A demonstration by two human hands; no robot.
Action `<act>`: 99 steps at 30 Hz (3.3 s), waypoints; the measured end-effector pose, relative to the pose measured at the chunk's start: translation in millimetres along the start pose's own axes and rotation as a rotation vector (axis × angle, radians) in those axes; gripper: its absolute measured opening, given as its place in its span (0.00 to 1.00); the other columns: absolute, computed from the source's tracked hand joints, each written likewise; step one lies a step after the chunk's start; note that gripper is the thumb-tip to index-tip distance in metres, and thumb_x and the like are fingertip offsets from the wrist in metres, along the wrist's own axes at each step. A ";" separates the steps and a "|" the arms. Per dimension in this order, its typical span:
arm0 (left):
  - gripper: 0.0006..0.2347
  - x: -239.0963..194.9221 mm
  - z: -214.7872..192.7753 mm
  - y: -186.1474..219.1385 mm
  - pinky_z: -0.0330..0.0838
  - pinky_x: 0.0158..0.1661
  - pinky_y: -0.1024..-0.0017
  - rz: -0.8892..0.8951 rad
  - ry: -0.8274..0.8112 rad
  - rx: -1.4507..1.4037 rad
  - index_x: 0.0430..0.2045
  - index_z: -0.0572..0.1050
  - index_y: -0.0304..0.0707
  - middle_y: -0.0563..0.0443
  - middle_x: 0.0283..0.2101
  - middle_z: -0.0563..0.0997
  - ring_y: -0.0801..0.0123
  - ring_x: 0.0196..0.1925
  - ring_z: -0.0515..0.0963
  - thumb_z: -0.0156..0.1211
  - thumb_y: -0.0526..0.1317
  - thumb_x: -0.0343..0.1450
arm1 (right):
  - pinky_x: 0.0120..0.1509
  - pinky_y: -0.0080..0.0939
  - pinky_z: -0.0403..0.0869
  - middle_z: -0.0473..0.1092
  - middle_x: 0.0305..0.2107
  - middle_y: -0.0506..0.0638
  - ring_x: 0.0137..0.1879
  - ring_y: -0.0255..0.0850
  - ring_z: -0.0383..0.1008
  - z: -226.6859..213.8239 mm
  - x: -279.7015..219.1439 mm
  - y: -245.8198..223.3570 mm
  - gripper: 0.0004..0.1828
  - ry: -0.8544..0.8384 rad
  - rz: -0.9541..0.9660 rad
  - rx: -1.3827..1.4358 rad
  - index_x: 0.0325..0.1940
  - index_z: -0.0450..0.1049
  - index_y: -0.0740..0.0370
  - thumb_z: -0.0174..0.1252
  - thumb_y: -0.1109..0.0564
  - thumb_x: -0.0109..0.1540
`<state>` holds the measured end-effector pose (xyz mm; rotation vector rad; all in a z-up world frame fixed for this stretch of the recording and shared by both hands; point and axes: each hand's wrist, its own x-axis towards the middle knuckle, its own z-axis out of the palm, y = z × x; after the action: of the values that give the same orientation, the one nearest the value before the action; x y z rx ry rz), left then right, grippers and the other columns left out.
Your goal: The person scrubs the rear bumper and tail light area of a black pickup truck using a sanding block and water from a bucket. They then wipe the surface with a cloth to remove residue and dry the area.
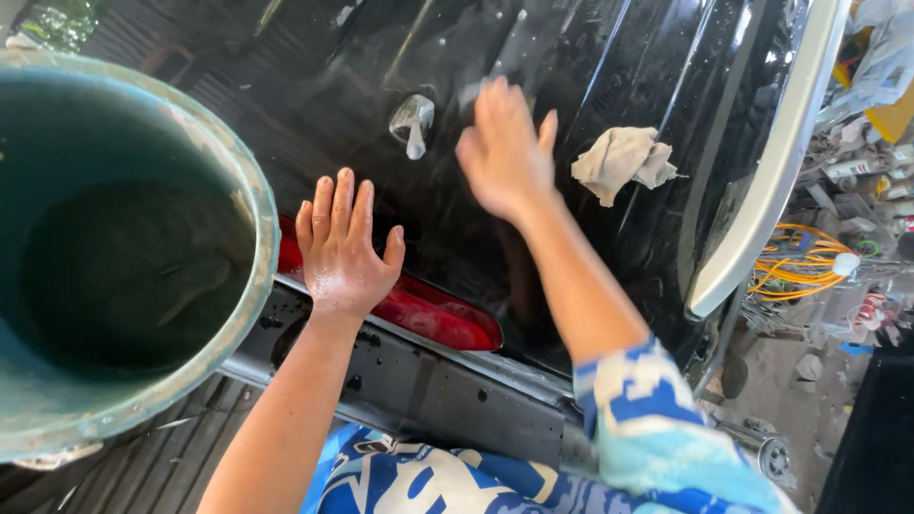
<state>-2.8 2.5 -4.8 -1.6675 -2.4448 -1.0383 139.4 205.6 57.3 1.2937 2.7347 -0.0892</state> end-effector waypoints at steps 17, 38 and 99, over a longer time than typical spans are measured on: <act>0.26 6.1 -2.3 1.7 0.54 0.69 0.45 0.009 0.053 -0.011 0.62 0.72 0.33 0.39 0.71 0.68 0.46 0.74 0.63 0.61 0.48 0.71 | 0.77 0.78 0.37 0.41 0.77 0.54 0.83 0.52 0.39 -23.7 119.1 54.0 0.36 0.048 0.265 0.097 0.80 0.45 0.61 0.36 0.40 0.72; 0.26 2.2 -4.4 5.6 0.53 0.69 0.45 0.007 0.004 0.013 0.63 0.71 0.33 0.38 0.71 0.68 0.45 0.74 0.63 0.61 0.48 0.71 | 0.76 0.76 0.40 0.42 0.77 0.61 0.82 0.56 0.38 1.2 -11.9 -25.4 0.40 0.050 0.027 0.010 0.79 0.43 0.66 0.40 0.41 0.70; 0.27 -3.9 0.5 3.7 0.52 0.70 0.43 0.031 -0.008 0.010 0.64 0.70 0.32 0.36 0.72 0.67 0.43 0.75 0.62 0.62 0.48 0.71 | 0.81 0.64 0.42 0.42 0.74 0.77 0.80 0.69 0.42 30.7 -82.3 -57.8 0.44 0.135 -0.060 -0.024 0.76 0.45 0.80 0.43 0.39 0.70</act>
<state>2.1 0.3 -4.7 -1.7040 -2.4164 -1.0161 148.9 102.7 37.7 1.2556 2.8779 0.0258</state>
